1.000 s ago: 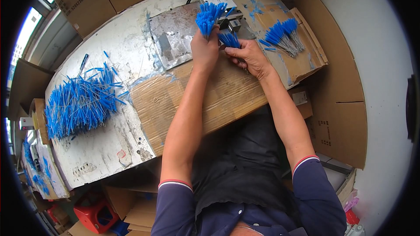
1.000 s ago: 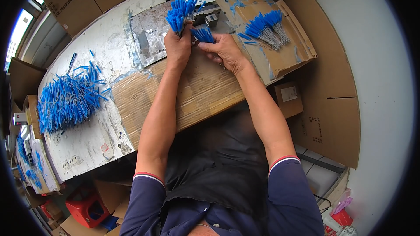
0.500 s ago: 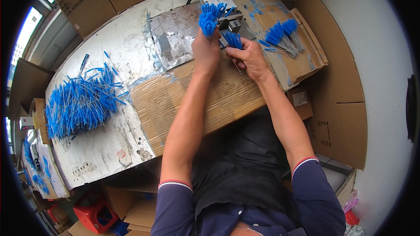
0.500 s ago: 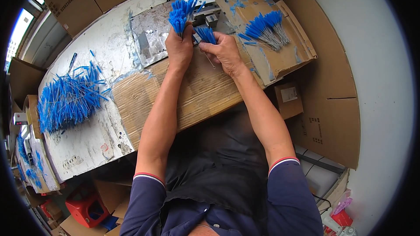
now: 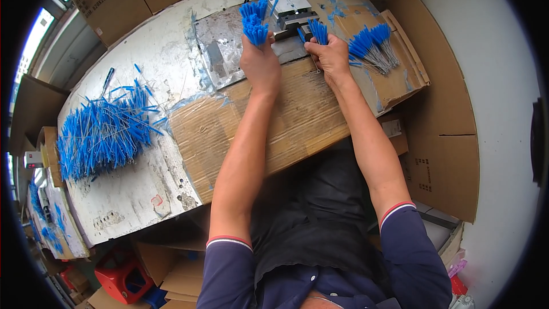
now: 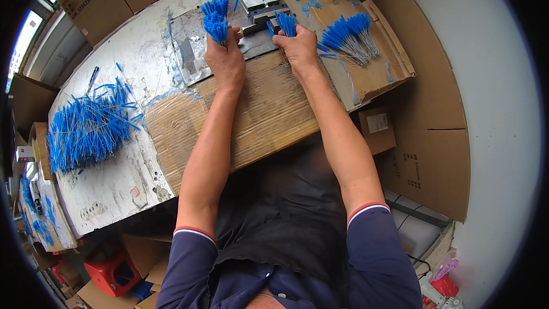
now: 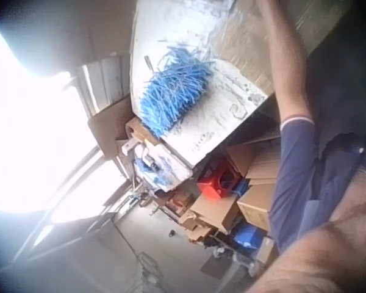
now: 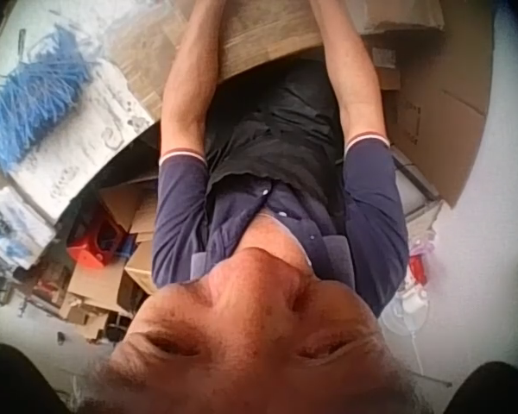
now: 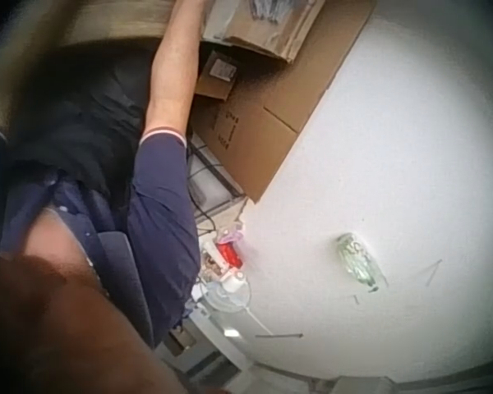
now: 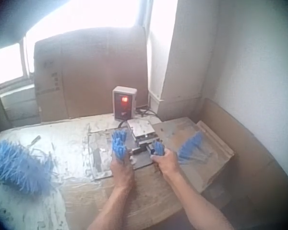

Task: The recorder uses a press machine to process blue feather brushes and then bundles them into cardboard boxes.

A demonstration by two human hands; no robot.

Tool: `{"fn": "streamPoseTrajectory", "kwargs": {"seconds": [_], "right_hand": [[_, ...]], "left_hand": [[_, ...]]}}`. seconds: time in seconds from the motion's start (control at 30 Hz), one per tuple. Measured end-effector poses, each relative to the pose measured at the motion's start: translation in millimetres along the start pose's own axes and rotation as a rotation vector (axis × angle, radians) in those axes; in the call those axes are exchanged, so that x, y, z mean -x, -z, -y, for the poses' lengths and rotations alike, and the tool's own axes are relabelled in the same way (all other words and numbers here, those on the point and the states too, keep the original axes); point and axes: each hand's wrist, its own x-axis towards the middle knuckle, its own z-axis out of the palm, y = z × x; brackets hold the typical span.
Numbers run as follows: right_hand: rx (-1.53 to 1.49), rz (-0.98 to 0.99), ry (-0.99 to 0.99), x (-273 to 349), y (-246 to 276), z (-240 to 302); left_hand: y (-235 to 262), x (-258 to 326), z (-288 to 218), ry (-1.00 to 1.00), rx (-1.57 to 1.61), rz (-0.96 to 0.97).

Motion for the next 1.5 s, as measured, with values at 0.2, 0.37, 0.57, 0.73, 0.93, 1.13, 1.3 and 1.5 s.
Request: {"fn": "streamPoseTrajectory", "kwargs": {"seconds": [0.2, 0.37, 0.57, 0.73, 0.93, 1.13, 1.3, 1.5], "right_hand": [[0.031, -0.024, 0.012, -11, -3, -6], [0.041, -0.037, 0.042, -13, -5, -11], [0.062, -0.060, 0.074, -14, -4, -16], [-0.033, -0.005, 0.055, -5, -6, -9], [-0.248, 0.033, 0.013, -4, 7, -16], [-0.202, -0.018, -0.074, 4, 9, -9], [-0.114, 0.036, -0.050, 12, 11, -8], [-0.038, -0.037, -0.052, 8, 4, -9]], "left_hand": [[1, 0, -2, -0.018, -0.095, -0.016], [3, 0, -2, -0.023, -0.195, -0.053], [-1, 5, -8, -0.119, -0.322, 0.002], [0, 5, 1, -0.250, -0.466, 0.105], [-5, 5, -2, -0.319, -0.517, 0.158], [-4, 4, 0, -0.274, -0.522, 0.185], [-4, 5, 2, -0.288, -0.540, 0.201], [-1, 4, 0, -0.399, -0.678, 0.238]]}}
